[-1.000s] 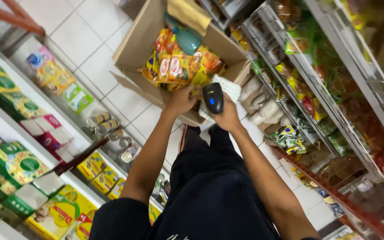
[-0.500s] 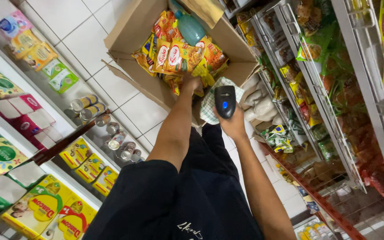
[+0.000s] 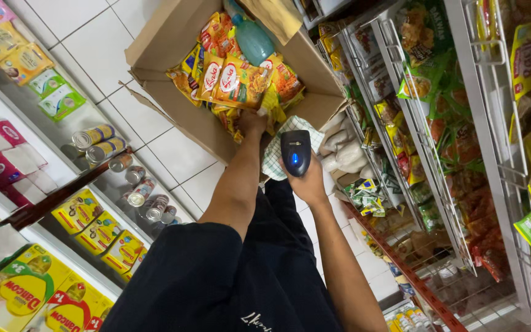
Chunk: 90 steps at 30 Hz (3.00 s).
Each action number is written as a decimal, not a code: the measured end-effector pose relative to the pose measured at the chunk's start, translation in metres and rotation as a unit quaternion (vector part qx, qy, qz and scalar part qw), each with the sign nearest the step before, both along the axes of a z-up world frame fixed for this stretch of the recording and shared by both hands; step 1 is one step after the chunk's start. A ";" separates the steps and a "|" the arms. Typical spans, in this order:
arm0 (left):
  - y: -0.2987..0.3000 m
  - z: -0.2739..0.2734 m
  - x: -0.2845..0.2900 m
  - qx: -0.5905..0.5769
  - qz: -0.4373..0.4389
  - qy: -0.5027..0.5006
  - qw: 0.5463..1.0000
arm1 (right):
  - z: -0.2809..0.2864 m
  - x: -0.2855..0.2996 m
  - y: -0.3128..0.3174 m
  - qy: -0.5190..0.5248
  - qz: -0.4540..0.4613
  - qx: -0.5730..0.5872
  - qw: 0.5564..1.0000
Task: The person removes packaged snacks from a cardboard box, scans them with a handheld barcode scanner, and places them onto shelves. They also handle a small cloth while moving and scanning items.
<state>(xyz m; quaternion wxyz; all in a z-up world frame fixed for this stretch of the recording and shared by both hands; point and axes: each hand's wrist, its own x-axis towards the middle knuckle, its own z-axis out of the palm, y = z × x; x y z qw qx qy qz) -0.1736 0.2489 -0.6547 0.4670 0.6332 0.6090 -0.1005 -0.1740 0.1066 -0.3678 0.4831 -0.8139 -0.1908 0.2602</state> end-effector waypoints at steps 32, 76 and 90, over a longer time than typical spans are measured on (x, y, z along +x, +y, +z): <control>0.096 0.225 -0.097 -0.007 -0.023 -0.533 0.846 | -0.007 -0.002 0.003 0.133 -0.156 0.002 0.979; 0.057 0.284 -0.117 -0.360 -0.039 -0.514 0.778 | 0.036 -0.037 -0.037 0.157 -0.276 0.264 0.911; 0.057 0.348 -0.109 -0.276 -0.066 -0.571 0.770 | 0.048 -0.041 -0.027 0.119 -0.326 0.238 0.907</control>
